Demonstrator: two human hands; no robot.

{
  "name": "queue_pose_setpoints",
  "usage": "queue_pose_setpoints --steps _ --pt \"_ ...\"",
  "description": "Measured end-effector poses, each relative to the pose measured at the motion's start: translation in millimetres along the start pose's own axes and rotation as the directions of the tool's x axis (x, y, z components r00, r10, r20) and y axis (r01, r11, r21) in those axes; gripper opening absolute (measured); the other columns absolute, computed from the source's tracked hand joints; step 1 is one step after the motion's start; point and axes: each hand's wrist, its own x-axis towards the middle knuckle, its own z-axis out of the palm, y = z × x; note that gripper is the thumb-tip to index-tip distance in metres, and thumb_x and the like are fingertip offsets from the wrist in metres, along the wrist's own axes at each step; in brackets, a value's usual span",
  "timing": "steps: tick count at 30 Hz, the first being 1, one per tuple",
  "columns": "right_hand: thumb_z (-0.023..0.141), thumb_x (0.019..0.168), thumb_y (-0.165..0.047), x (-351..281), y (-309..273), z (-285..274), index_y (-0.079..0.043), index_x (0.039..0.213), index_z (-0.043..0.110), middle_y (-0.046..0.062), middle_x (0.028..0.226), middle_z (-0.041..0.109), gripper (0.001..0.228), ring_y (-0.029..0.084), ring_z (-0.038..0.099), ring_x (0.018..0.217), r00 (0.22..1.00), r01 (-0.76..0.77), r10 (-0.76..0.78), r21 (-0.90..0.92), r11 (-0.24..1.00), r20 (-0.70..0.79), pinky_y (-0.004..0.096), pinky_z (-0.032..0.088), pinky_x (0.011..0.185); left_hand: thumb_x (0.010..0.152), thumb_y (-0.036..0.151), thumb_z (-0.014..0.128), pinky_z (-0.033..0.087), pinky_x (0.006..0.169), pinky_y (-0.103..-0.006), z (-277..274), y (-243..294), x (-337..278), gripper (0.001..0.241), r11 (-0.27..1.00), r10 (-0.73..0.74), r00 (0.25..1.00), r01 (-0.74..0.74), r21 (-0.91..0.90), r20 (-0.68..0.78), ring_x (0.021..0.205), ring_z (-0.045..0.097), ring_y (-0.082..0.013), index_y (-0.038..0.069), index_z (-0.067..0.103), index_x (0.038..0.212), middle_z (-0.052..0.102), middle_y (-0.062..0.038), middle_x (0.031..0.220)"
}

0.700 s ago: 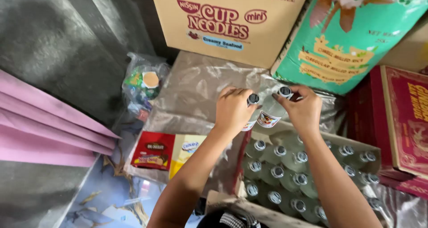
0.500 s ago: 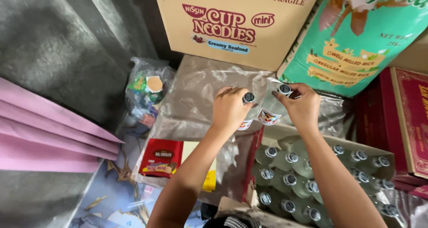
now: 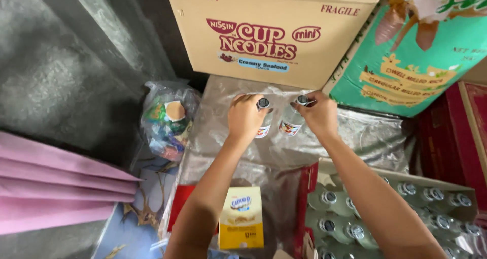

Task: Taking small glass gin bottles from a crate and arranging them into a cardboard box.

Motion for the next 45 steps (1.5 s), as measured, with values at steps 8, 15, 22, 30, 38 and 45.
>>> queue_pose_setpoints --steps 8,15,22,30,38,45 --pt "0.089 0.078 -0.017 55.3 10.5 56.9 0.006 0.096 0.07 0.011 0.077 0.074 0.036 0.014 0.07 0.064 1.0 0.022 -0.022 -0.031 0.999 0.007 0.03 0.056 0.061 0.07 0.022 0.087 0.054 0.08 -0.0463 35.9 -61.2 34.7 0.031 0.983 -0.185 0.978 0.185 0.011 0.097 0.093 0.07 -0.0341 0.008 0.074 0.095 0.076 -0.012 0.096" --pt "0.087 0.078 -0.014 102.8 16.6 101.5 0.005 0.097 0.07 0.011 0.076 0.075 0.032 0.014 0.071 0.063 0.999 0.02 -0.02 0.002 1.0 0.029 0.03 0.056 0.06 0.073 0.02 0.087 0.055 0.082 -0.0468 65.1 -103.4 64.6 0.035 0.961 -0.275 0.954 0.275 0.017 0.122 0.094 0.071 -0.0359 0.007 0.075 0.104 0.074 -0.016 0.099" --pt "0.089 0.079 -0.015 142.6 51.1 144.2 0.007 0.103 0.066 0.012 0.078 0.073 0.039 0.015 0.07 0.062 1.0 -0.019 0.018 0.03 0.999 0.01 0.03 0.056 0.057 0.074 0.016 0.086 0.054 0.086 -0.0461 102.8 -142.5 72.5 0.037 0.958 -0.275 0.957 0.281 -0.059 0.089 0.1 0.07 -0.0365 0.005 0.074 0.108 0.074 -0.017 0.105" --pt "0.088 0.081 -0.01 180.3 93.8 186.5 0.007 0.102 0.064 0.013 0.077 0.073 0.036 0.014 0.071 0.062 1.0 -0.025 0.025 0.023 0.999 0.016 0.029 0.056 0.055 0.077 0.017 0.084 0.053 0.087 -0.0453 141.2 -179.2 89.5 0.041 0.943 -0.333 0.932 0.331 0.037 0.145 0.105 0.067 -0.0344 0.009 0.071 0.115 0.073 -0.014 0.108" --pt "0.085 0.082 -0.006 199.2 112.2 205.2 0.005 0.096 0.062 0.011 0.081 0.073 0.029 0.011 0.071 0.068 0.995 -0.098 0.098 0.12 0.988 0.011 0.028 0.057 0.057 0.077 0.013 0.084 0.054 0.088 -0.044 175.0 -208.1 104.6 0.042 0.952 -0.305 0.951 0.304 0.011 0.053 0.105 0.067 -0.034 0.007 0.071 0.116 0.073 -0.014 0.109" --pt "0.081 0.084 -0.002 207.4 134.4 222.0 0.004 0.098 0.062 0.011 0.085 0.074 0.024 0.01 0.071 0.073 0.997 -0.073 0.069 0.247 0.966 0.024 0.026 0.059 0.06 0.074 0.013 0.086 0.054 0.088 -0.0447 192.7 -227.2 108.4 0.044 0.954 -0.299 0.954 0.299 -0.02 0.035 0.103 0.068 -0.0367 0.005 0.072 0.115 0.073 -0.017 0.108"
